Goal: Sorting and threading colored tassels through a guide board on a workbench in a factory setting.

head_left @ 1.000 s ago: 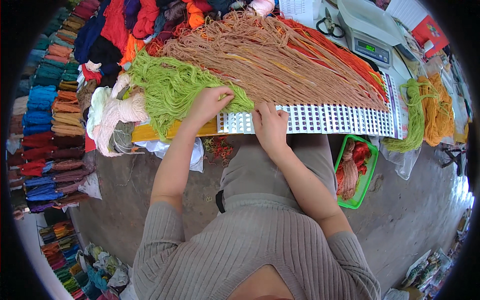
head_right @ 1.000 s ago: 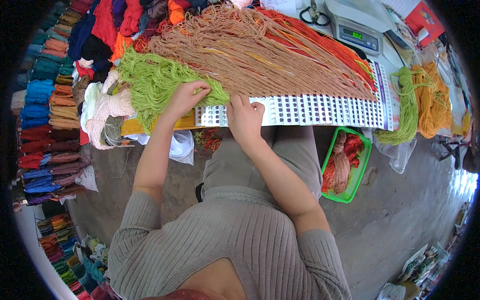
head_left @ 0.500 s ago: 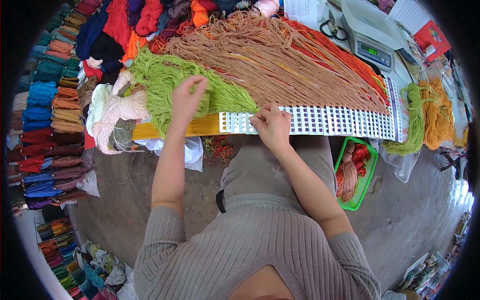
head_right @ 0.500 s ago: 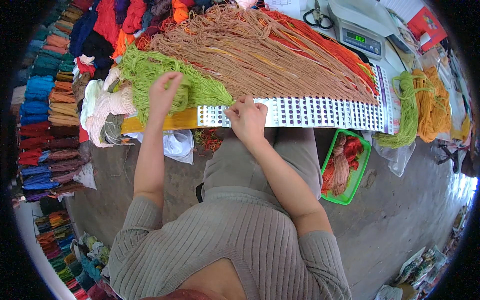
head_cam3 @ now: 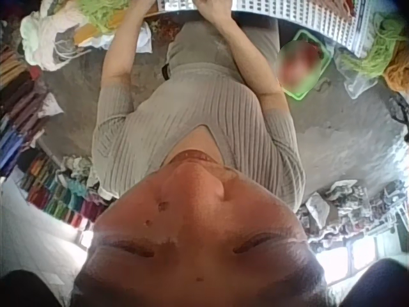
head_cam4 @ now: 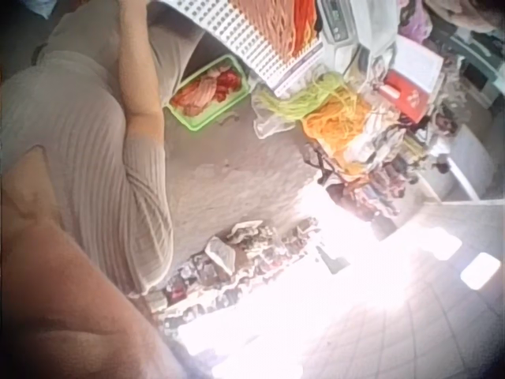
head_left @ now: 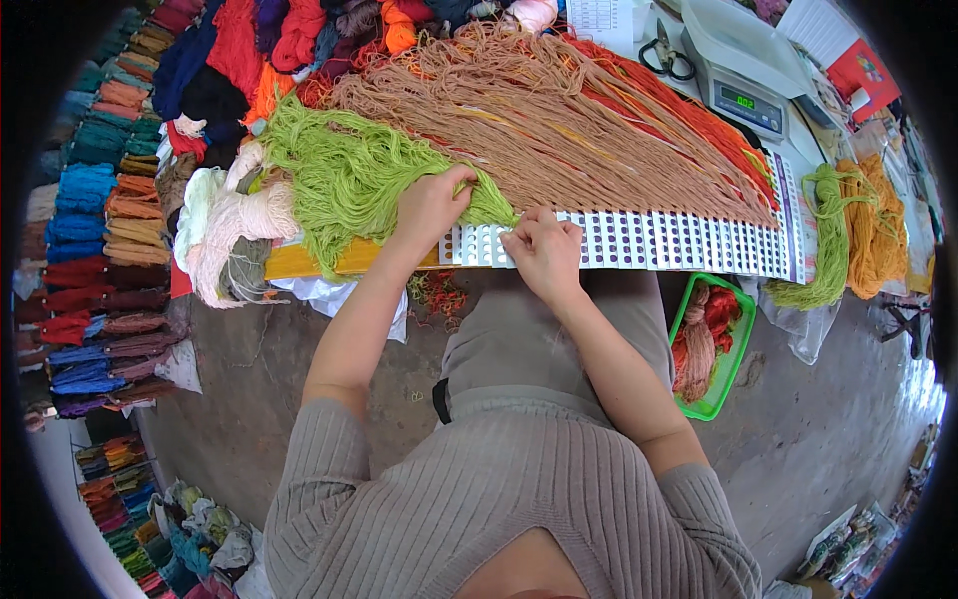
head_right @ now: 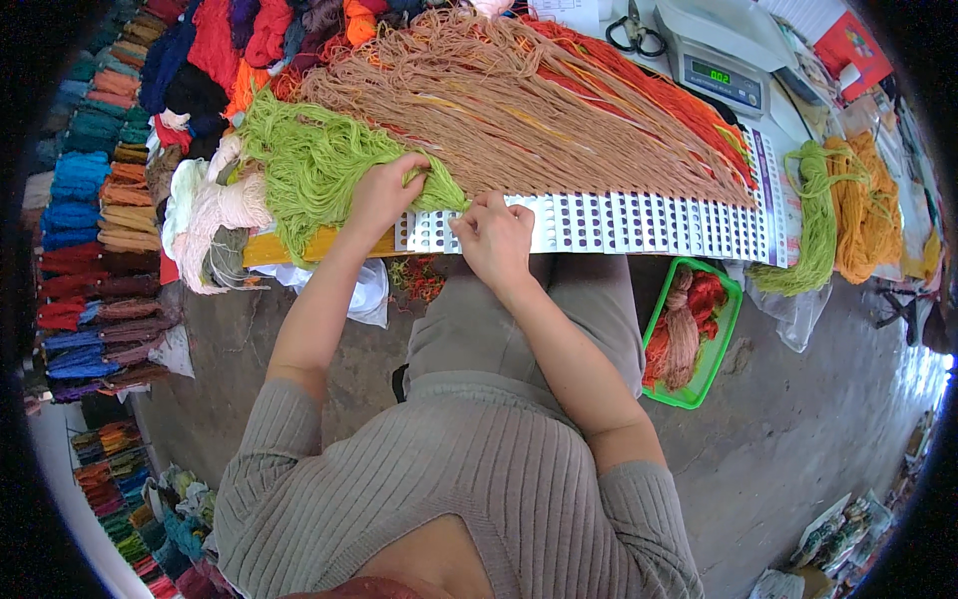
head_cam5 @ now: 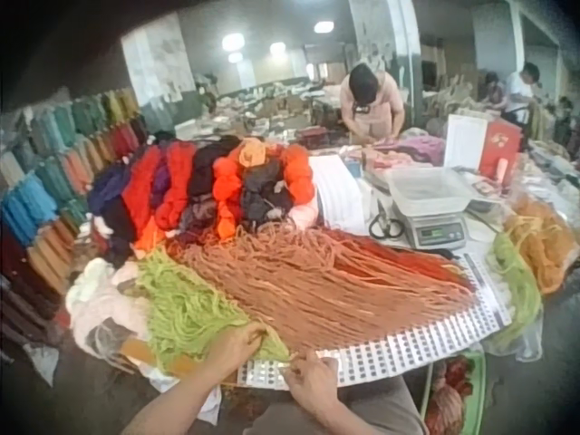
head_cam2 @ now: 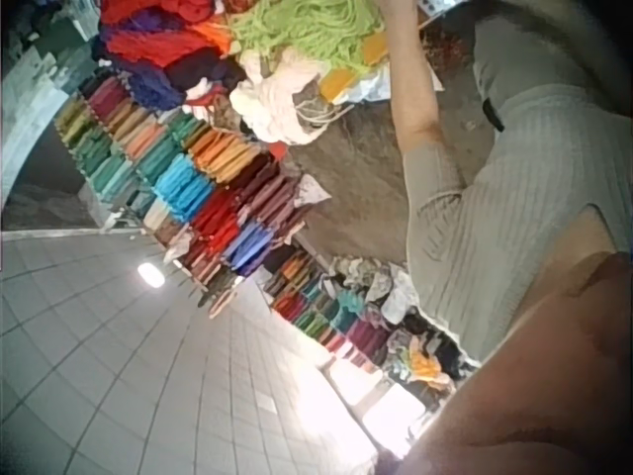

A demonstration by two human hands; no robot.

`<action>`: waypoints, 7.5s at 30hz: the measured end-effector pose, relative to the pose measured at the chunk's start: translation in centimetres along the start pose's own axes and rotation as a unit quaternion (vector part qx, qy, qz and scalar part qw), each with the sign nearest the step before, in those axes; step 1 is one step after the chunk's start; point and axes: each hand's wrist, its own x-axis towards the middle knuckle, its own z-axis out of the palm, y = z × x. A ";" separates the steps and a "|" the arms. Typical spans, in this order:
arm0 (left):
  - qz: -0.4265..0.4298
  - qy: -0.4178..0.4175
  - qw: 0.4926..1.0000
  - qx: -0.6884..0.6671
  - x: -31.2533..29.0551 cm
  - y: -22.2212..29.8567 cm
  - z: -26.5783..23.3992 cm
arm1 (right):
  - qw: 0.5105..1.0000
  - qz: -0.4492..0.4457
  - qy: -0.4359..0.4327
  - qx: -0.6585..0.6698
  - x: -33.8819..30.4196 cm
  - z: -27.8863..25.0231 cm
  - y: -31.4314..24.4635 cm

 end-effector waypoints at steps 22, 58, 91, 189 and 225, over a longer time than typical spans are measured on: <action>0.033 -0.029 0.992 -0.119 -0.6 1.5 -1.9 | 0.996 0.025 0.062 0.054 0.1 0.1 0.4; 0.041 -0.006 0.998 0.040 3.3 -4.1 -2.7 | 0.997 0.015 0.065 0.045 0.1 0.7 0.8; 0.012 -0.058 0.998 -0.026 0.6 -0.1 -0.6 | 0.994 0.043 0.102 -0.021 0.6 0.1 0.1; 0.062 0.045 0.993 0.084 0.3 -0.7 0.4 | 0.989 -0.025 0.118 -0.083 -0.1 0.5 0.1; 0.041 0.097 0.560 -0.822 2.8 -1.9 -15.4 | 0.986 0.094 0.078 0.111 0.8 -0.9 0.4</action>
